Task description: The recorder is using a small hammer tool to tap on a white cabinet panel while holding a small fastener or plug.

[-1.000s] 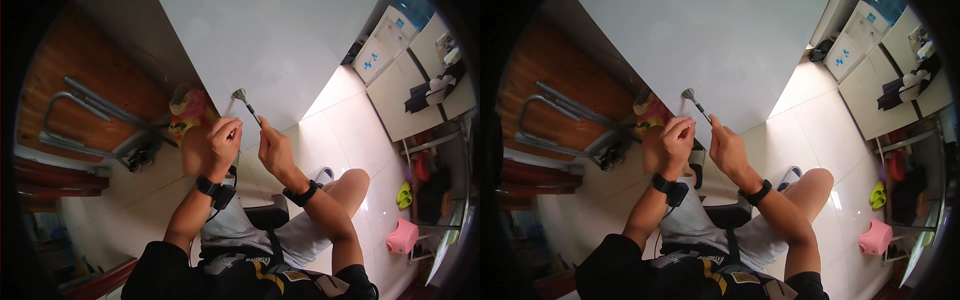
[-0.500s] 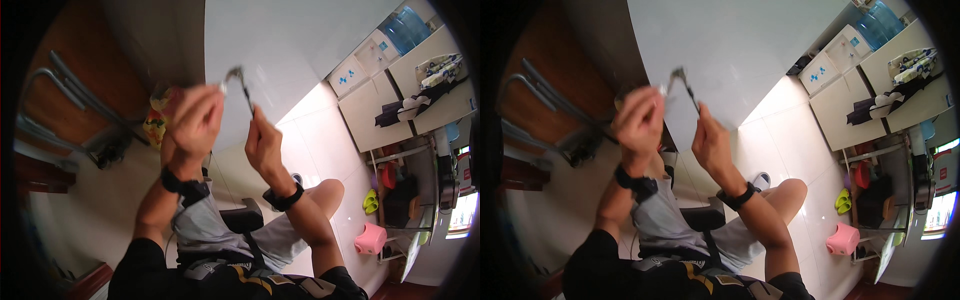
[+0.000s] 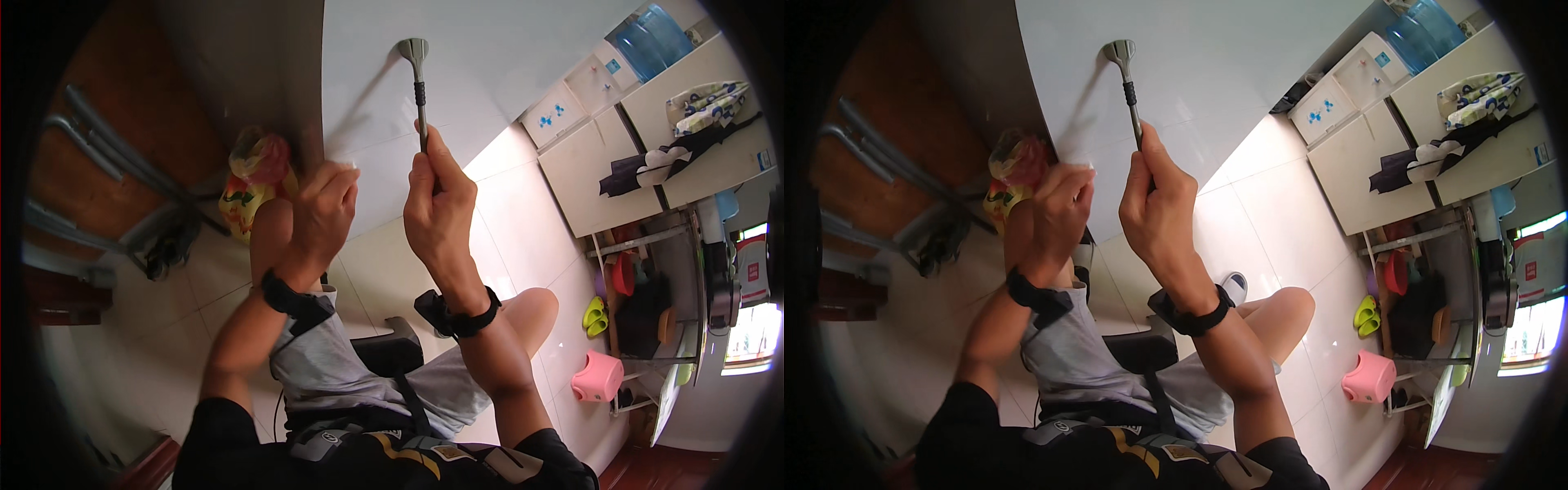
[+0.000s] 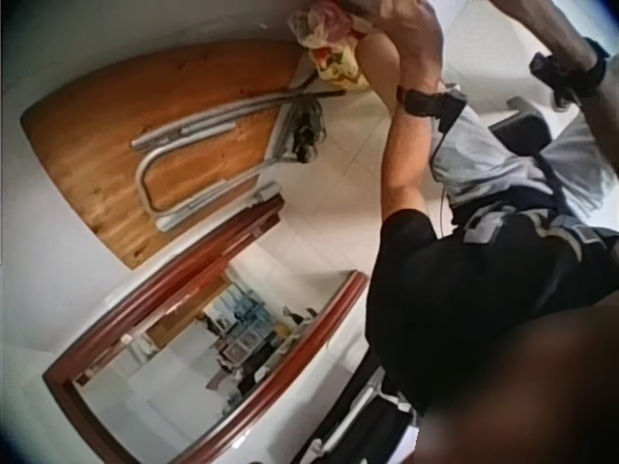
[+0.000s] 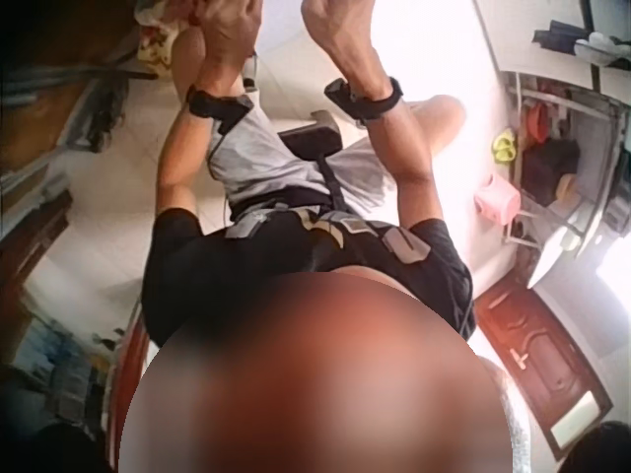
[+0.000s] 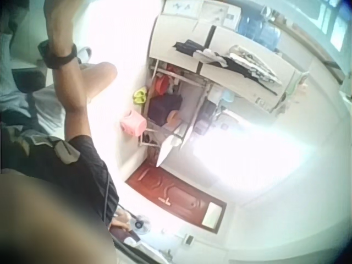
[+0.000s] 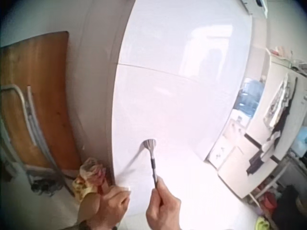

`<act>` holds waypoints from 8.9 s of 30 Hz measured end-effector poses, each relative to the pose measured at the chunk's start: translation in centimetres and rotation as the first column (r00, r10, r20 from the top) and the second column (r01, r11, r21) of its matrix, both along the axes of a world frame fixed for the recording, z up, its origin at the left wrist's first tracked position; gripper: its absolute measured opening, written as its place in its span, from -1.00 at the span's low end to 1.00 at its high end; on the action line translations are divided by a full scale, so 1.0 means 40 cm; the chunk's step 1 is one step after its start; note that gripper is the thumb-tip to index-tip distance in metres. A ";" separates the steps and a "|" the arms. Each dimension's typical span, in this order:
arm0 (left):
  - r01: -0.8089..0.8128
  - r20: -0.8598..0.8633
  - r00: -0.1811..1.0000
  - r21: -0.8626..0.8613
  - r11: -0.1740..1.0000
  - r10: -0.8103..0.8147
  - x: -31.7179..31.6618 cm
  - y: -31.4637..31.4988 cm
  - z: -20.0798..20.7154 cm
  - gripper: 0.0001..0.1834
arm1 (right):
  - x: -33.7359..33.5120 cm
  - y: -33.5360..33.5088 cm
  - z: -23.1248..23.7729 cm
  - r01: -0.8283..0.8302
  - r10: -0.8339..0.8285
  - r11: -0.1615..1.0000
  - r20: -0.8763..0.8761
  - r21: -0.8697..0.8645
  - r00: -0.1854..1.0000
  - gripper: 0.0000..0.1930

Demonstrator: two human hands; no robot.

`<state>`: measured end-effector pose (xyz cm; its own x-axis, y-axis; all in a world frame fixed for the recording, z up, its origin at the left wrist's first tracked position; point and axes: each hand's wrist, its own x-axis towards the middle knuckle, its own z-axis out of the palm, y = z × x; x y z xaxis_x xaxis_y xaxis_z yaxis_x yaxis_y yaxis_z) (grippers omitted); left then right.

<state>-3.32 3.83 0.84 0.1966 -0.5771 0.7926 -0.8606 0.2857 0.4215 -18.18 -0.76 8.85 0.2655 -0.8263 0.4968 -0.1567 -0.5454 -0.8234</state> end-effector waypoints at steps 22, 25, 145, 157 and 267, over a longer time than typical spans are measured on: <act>0.067 -0.241 0.966 -0.091 0.994 -0.087 -0.010 -0.002 -0.066 -0.79 | 0.025 0.030 0.030 -0.054 0.026 0.979 -0.144 -0.198 0.989 -0.53; 0.065 -0.227 0.971 -0.078 0.995 -0.081 0.002 0.010 -0.059 -0.80 | 0.042 0.033 0.032 -0.078 0.047 0.976 -0.155 -0.202 0.987 -0.54; 0.001 0.725 0.520 0.530 0.848 -0.453 -0.131 -0.263 0.263 -0.91 | -0.156 -0.109 -0.304 0.012 -0.120 0.943 0.308 0.332 0.944 -0.85; -0.132 0.809 0.350 0.542 0.830 -0.472 -0.149 -0.296 0.272 -0.86 | -0.147 -0.078 -0.335 -0.102 0.007 0.928 0.258 0.358 0.966 -0.75; -0.044 0.718 0.311 0.666 0.745 -0.623 -0.187 -0.424 -0.011 -0.76 | -0.061 -0.023 -0.417 -0.332 -0.043 0.421 0.385 0.844 0.922 -0.73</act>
